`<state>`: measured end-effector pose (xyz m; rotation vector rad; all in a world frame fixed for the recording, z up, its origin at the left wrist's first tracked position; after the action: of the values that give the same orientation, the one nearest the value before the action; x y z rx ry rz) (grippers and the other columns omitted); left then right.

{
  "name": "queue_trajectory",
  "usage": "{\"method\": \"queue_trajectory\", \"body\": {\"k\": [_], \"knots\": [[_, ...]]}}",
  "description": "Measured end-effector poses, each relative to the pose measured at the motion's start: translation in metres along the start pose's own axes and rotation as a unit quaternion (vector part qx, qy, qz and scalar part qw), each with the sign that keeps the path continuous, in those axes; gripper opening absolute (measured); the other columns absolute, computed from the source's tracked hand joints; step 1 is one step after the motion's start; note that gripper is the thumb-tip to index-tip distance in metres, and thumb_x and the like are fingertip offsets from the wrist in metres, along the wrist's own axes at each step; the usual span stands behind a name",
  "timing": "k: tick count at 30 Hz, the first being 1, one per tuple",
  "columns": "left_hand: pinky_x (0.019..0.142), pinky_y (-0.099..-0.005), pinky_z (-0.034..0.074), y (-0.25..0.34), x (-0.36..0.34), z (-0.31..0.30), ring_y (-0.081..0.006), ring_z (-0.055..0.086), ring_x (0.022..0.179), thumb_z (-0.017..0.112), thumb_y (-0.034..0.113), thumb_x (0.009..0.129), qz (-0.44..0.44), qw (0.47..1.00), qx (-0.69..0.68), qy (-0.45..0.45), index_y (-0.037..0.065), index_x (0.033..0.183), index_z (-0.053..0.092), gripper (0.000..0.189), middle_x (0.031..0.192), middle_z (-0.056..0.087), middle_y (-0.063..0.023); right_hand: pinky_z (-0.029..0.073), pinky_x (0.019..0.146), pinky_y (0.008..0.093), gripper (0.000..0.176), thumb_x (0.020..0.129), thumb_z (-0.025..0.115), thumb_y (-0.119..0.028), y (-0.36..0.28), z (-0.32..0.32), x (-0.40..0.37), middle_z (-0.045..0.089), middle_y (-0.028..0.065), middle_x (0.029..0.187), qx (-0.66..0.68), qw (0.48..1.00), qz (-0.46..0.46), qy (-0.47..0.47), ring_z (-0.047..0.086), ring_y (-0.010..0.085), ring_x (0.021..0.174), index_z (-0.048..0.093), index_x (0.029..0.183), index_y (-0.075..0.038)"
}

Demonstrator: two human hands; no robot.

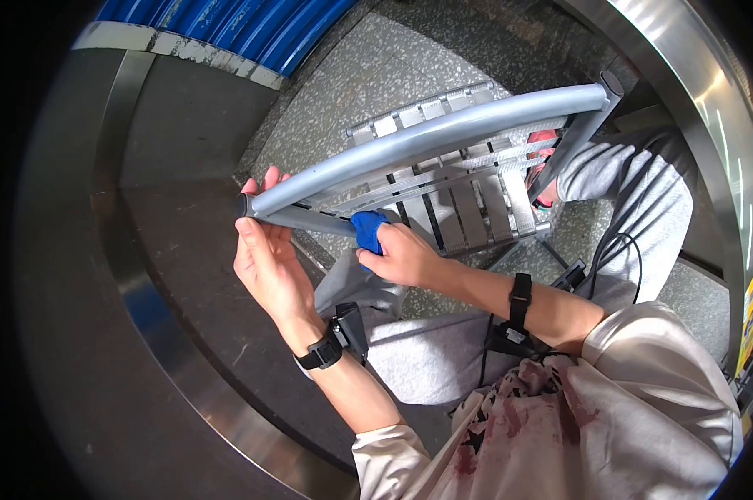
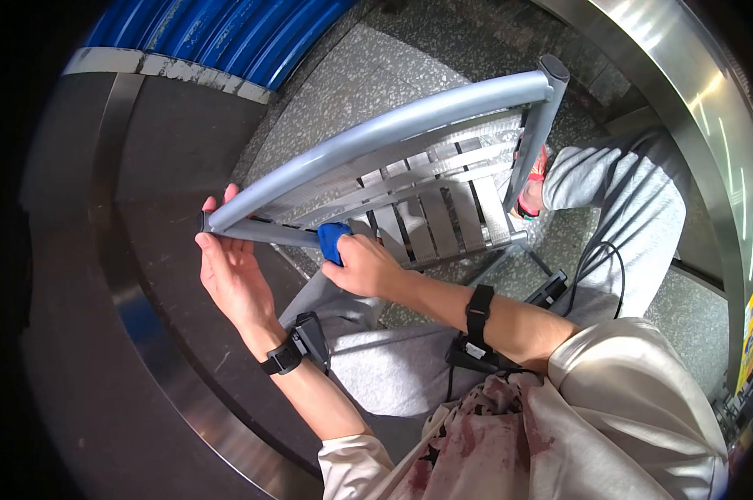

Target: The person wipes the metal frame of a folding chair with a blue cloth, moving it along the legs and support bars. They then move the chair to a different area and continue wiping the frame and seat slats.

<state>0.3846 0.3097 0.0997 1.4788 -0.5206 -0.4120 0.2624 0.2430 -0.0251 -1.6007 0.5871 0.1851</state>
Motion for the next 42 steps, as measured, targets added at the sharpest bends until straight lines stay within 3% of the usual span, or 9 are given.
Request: {"method": "queue_trajectory", "body": {"k": [3, 7, 9, 13, 16, 22, 24, 31, 42], "knots": [[0.113, -0.0434, 0.042, 0.000, -0.002, -0.001, -0.0300, 0.054, 0.132, 0.040, 0.045, 0.108, 0.003, 1.000, -0.004, 0.001, -0.006, 0.144, 0.043, 0.062, 0.140, 0.055, -0.0268, 0.050, 0.066, 0.0489, 0.036, 0.084, 0.069, -0.028, -0.005, 0.007, 0.006, 0.063, 0.0244, 0.069, -0.054, 0.980, -0.110, 0.154, 0.065, 0.0414, 0.070, 0.059, 0.075, 0.006], [0.112, -0.0428, 0.042, -0.002, -0.004, -0.004, -0.0294, 0.054, 0.132, 0.041, 0.046, 0.107, 0.001, 1.000, 0.009, 0.006, -0.006, 0.144, 0.043, 0.064, 0.140, 0.055, -0.0271, 0.051, 0.089, 0.0490, 0.037, 0.086, 0.067, -0.032, -0.010, 0.005, 0.008, 0.068, 0.0249, 0.098, -0.117, 0.987, -0.051, 0.095, 0.064, 0.0441, 0.097, 0.066, 0.096, 0.004], [0.112, -0.0427, 0.042, -0.003, -0.005, -0.006, -0.0289, 0.055, 0.131, 0.042, 0.047, 0.107, 0.004, 1.000, 0.002, -0.007, -0.006, 0.144, 0.043, 0.064, 0.140, 0.055, -0.0271, 0.053, 0.068, 0.0484, 0.031, 0.079, 0.072, -0.026, -0.013, 0.005, 0.008, 0.063, 0.0246, 0.070, -0.127, 0.962, -0.150, 0.191, 0.066, 0.0423, 0.071, 0.063, 0.074, 0.004], [0.112, -0.0438, 0.042, -0.004, -0.005, -0.007, -0.0306, 0.055, 0.131, 0.041, 0.047, 0.107, 0.005, 1.000, 0.005, -0.003, -0.006, 0.144, 0.043, 0.064, 0.140, 0.055, -0.0272, 0.053, 0.067, 0.0470, 0.029, 0.078, 0.073, -0.026, -0.009, 0.003, 0.012, 0.063, 0.0223, 0.068, -0.101, 0.972, -0.129, 0.169, 0.065, 0.0422, 0.068, 0.065, 0.074, 0.002], [0.112, -0.0447, 0.043, -0.007, -0.007, -0.009, -0.0328, 0.055, 0.131, 0.041, 0.047, 0.107, 0.004, 1.000, 0.002, -0.001, -0.006, 0.143, 0.043, 0.064, 0.139, 0.056, -0.0275, 0.054, 0.082, 0.0479, 0.037, 0.080, 0.073, -0.032, -0.006, 0.004, 0.014, 0.068, 0.0269, 0.084, -0.075, 0.983, -0.121, 0.115, 0.067, 0.0434, 0.088, 0.066, 0.076, 0.004], [0.111, -0.0451, 0.044, -0.007, -0.012, -0.012, -0.0347, 0.057, 0.129, 0.041, 0.047, 0.107, 0.007, 1.000, -0.004, -0.001, -0.006, 0.143, 0.043, 0.064, 0.138, 0.057, -0.0275, 0.055, 0.072, 0.0491, 0.031, 0.078, 0.074, -0.028, -0.010, 0.012, 0.002, 0.068, 0.0235, 0.076, -0.097, 0.957, -0.199, 0.187, 0.068, 0.0422, 0.074, 0.066, 0.075, 0.002], [0.111, -0.0451, 0.044, -0.007, -0.012, -0.012, -0.0350, 0.057, 0.129, 0.041, 0.048, 0.106, 0.009, 1.000, -0.003, -0.006, -0.006, 0.143, 0.042, 0.065, 0.138, 0.057, -0.0272, 0.053, 0.058, 0.0470, 0.029, 0.076, 0.076, -0.024, -0.024, 0.009, -0.007, 0.061, 0.0201, 0.062, -0.072, 0.928, -0.265, 0.254, 0.064, 0.0418, 0.061, 0.061, 0.069, 0.000], [0.107, -0.0473, 0.046, -0.006, -0.013, -0.011, -0.0381, 0.060, 0.123, 0.045, 0.041, 0.107, 0.029, 0.999, -0.036, 0.009, -0.009, 0.140, 0.048, 0.060, 0.134, 0.058, -0.0302, 0.054, 0.061, 0.0475, 0.029, 0.075, 0.076, -0.022, -0.062, 0.008, -0.014, 0.063, 0.0219, 0.063, -0.148, 0.919, -0.243, 0.274, 0.066, 0.0409, 0.062, 0.060, 0.064, 0.001], [0.110, -0.0463, 0.044, -0.006, -0.017, -0.013, -0.0366, 0.056, 0.130, 0.041, 0.050, 0.105, 0.022, 0.999, -0.019, -0.028, -0.006, 0.145, 0.040, 0.069, 0.140, 0.054, -0.0284, 0.054, 0.059, 0.0466, 0.025, 0.074, 0.074, -0.020, -0.076, 0.009, -0.015, 0.063, 0.0200, 0.065, -0.157, 0.921, -0.240, 0.264, 0.064, 0.0383, 0.059, 0.059, 0.068, 0.000]]}}
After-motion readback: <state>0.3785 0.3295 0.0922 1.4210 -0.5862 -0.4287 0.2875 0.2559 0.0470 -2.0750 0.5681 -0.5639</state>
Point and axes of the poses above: each hand's wrist, its own x-axis towards the middle knuckle, its own z-axis out of the palm, y = z × x, the point moved 3 cm from there along x, towards the middle knuckle
